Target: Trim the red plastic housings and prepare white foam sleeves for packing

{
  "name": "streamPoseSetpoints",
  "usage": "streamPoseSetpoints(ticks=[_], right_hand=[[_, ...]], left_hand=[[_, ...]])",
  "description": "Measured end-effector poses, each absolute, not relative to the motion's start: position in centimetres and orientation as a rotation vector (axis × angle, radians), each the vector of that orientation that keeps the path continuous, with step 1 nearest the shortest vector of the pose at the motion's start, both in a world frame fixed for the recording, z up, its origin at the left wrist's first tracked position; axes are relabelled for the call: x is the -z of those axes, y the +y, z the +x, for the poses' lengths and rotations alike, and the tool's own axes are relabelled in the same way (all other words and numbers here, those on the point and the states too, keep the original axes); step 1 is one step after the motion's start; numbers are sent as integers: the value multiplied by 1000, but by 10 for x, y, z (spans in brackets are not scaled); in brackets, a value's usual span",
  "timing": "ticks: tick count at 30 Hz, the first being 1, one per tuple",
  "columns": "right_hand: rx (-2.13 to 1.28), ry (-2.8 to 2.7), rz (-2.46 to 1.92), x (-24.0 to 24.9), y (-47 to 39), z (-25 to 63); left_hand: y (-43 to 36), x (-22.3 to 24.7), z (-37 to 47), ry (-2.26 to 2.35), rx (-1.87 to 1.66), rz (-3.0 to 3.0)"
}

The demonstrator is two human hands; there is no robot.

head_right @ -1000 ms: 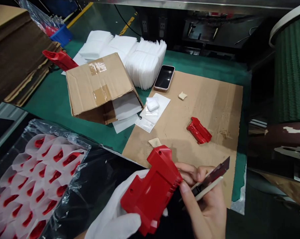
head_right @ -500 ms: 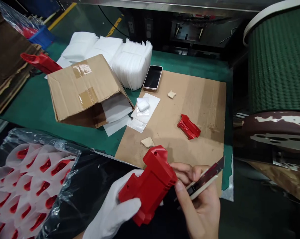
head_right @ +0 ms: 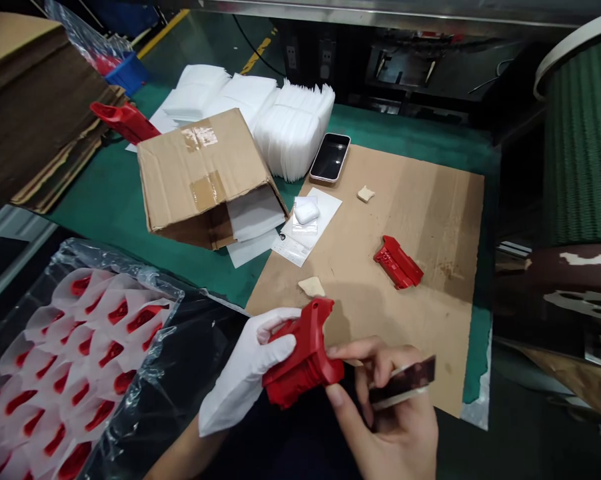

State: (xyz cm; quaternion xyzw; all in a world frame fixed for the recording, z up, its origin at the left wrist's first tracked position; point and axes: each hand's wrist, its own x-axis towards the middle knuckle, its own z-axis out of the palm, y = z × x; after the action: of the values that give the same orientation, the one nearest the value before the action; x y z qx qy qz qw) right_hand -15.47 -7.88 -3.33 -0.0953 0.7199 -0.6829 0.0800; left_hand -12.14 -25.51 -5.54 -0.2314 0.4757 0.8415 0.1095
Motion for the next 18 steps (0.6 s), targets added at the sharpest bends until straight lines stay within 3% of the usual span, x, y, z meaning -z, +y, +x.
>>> streamPoseSetpoints(ticks=[7,14,18], right_hand=[[1959,2291,-572,23,-79,-156],[1831,2497,-723,25,-88,-153],[1873,2486,-640,26,-89,-152]], left_hand=[[-247,60,-121,1732,-2251,-192],[-236,65,-118,1721,-2263,-108],[-242,62,-120,1917,-2098,-84]])
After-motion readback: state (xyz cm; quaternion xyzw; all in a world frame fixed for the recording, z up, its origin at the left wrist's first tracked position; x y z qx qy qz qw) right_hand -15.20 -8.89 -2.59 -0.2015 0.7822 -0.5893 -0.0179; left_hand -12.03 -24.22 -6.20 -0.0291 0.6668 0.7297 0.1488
